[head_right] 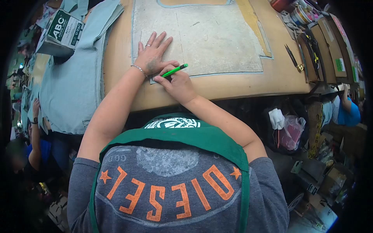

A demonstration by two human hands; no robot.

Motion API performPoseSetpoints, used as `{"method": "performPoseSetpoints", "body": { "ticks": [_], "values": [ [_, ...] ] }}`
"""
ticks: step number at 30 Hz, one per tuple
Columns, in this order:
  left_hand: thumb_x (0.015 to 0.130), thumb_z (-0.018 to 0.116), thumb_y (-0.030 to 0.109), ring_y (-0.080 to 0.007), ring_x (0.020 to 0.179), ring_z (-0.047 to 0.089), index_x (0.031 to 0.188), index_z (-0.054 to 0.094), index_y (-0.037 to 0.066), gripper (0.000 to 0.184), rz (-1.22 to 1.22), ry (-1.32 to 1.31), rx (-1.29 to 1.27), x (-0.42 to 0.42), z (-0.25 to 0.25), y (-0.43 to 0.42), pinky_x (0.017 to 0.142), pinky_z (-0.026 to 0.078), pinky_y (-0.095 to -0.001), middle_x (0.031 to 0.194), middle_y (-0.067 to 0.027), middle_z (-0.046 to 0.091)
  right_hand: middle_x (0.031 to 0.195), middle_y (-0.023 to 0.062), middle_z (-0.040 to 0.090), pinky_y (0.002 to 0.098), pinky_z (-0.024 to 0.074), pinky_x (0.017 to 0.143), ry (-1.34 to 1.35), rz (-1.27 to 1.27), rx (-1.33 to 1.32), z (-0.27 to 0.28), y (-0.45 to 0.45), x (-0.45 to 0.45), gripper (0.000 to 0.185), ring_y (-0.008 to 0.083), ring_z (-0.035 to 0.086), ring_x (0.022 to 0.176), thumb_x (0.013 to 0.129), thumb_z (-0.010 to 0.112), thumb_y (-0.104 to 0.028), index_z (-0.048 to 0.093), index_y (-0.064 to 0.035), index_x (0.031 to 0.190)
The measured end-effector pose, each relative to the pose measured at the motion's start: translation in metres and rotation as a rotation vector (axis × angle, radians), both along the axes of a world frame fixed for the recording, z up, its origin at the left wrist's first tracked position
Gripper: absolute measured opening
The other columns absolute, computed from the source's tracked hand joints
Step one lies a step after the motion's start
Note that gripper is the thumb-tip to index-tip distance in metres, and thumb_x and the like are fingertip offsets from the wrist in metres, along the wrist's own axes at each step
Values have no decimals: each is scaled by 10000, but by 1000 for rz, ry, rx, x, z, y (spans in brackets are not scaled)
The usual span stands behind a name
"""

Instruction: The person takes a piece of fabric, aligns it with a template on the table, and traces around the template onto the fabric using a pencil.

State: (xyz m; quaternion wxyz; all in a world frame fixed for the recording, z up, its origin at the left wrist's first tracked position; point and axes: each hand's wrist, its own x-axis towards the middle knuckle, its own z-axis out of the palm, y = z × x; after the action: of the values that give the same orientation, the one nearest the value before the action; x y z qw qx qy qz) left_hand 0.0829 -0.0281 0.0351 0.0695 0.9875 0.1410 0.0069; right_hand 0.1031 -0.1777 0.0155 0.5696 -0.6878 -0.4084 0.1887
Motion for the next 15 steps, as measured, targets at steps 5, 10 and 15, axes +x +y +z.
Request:
{"method": "performPoseSetpoints", "body": {
  "ticks": [5, 10, 15],
  "values": [
    [599, 538, 683, -297, 1301, 99, 1316, 297, 190, 903, -2, 7, 5, -1, 1, -1, 951, 126, -628, 1406, -57, 174, 695, 71, 572, 250, 430, 567, 105, -32, -11, 9, -20, 19, 132, 116, 553, 633, 756, 634, -122, 538, -32, 770],
    [599, 573, 650, -284, 1305, 92, 1315, 301, 174, 903, -1, 37, -17, 1, 7, -5, 957, 117, -615, 1409, -55, 168, 699, 45, 583, 229, 434, 587, 228, -119, 23, 9, -89, 85, 128, 92, 549, 656, 765, 625, -114, 530, -29, 762],
    [598, 607, 609, -280, 1304, 99, 1315, 301, 172, 893, 13, 77, 0, 2, 9, -6, 955, 122, -614, 1408, -57, 168, 708, 34, 583, 222, 429, 593, 171, -229, 5, 5, -169, 164, 116, 92, 546, 654, 766, 625, -100, 527, -39, 759]
  ]
}}
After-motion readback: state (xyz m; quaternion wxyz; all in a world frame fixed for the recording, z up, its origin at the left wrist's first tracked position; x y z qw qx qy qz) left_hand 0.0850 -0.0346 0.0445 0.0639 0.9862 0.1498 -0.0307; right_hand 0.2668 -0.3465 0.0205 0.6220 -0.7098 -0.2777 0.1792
